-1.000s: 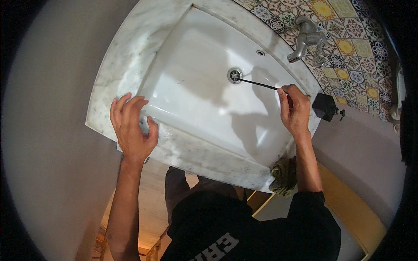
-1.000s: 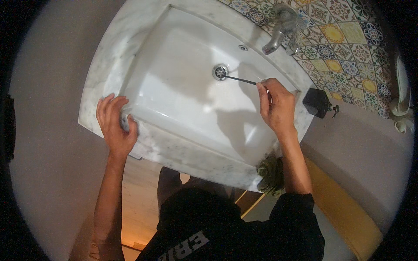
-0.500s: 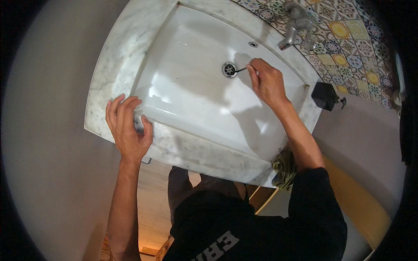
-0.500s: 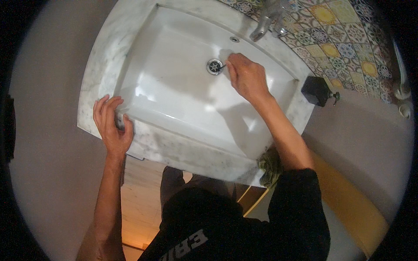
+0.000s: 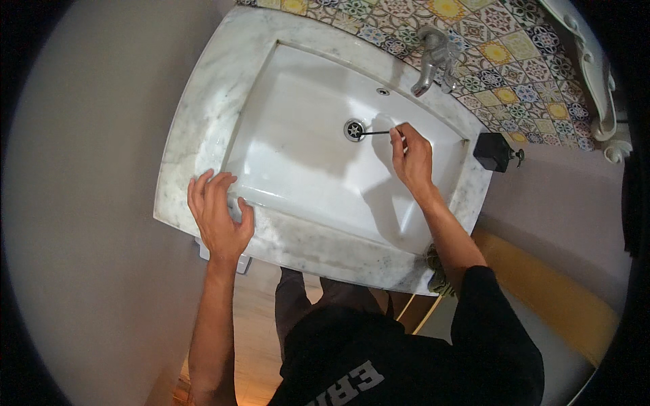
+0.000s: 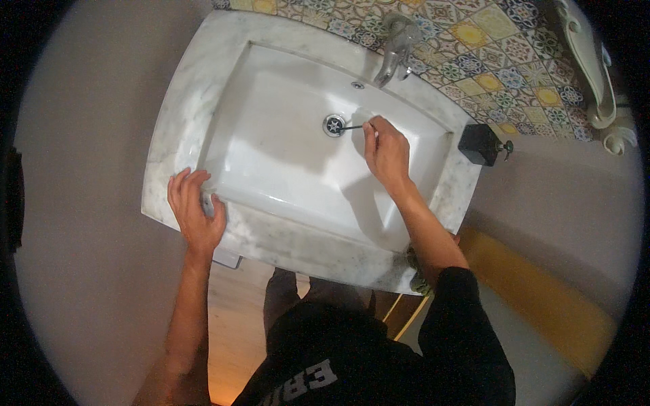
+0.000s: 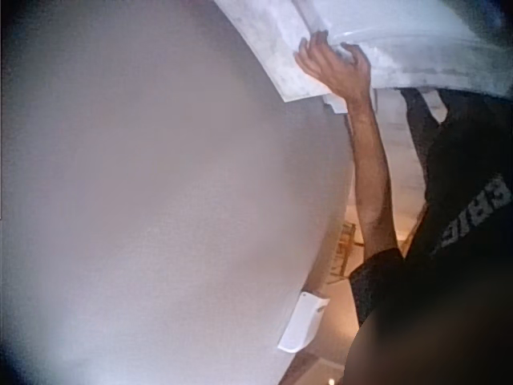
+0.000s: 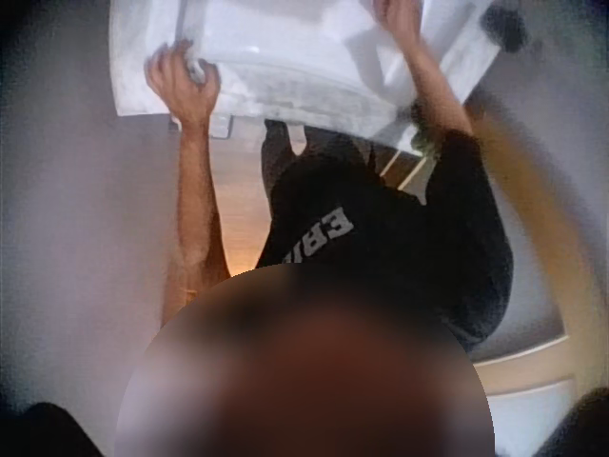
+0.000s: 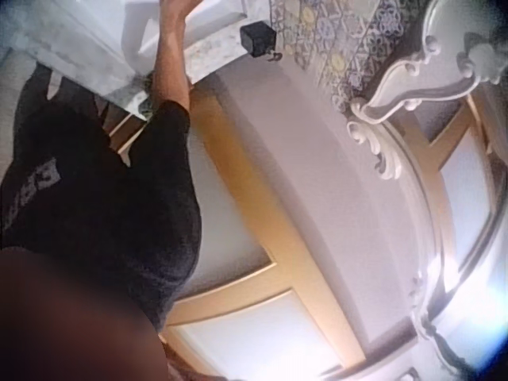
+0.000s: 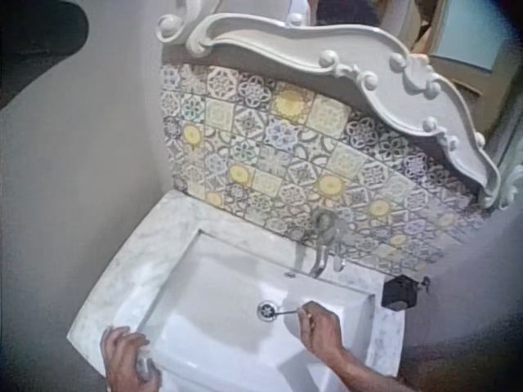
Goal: The person washes a green cloth under running water in a bathroom sink, then uses a thin metal tool to clear the drain. The person places the cloth on the sink edge and opens a cabinet drawer before finishing the drain cleaning.
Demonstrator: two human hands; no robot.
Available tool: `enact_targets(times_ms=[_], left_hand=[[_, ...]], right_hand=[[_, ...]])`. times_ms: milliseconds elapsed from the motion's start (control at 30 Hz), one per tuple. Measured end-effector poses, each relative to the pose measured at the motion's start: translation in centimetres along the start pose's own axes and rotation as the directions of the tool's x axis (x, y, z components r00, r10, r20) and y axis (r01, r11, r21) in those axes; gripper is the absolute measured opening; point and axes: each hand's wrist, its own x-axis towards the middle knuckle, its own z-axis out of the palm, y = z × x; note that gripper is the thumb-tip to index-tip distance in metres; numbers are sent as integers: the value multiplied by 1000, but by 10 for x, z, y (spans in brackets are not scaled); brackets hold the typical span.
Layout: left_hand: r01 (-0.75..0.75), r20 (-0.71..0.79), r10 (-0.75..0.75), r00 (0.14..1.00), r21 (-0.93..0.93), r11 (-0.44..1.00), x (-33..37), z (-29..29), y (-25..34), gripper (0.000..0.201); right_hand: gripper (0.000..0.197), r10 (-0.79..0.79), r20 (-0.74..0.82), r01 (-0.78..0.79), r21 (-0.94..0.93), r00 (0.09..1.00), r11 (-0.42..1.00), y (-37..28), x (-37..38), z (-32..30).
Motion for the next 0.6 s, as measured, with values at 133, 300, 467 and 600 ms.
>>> enact_targets(times_ms=[133,300,467,600], left_hand=[[-1,12,1,1000,-26,1000,-2,2,-1,44],[-17,10,17,1000,-8,1000,0,2,0,42],[-27,14,27,1000,10,1000,1,3,-1,42],[-14,-2,14,1000,-20,1000,-2,2,0,42]], right_hand=[[20,227,-7,-220,225,974,949,15,-34,18],[16,110,88,-105,-56,990,993,12,-9,36],[9,-55,253,116,-236,966,965,29,14,73],[9,-12,245,74,-248,969,966,23,16,73]])
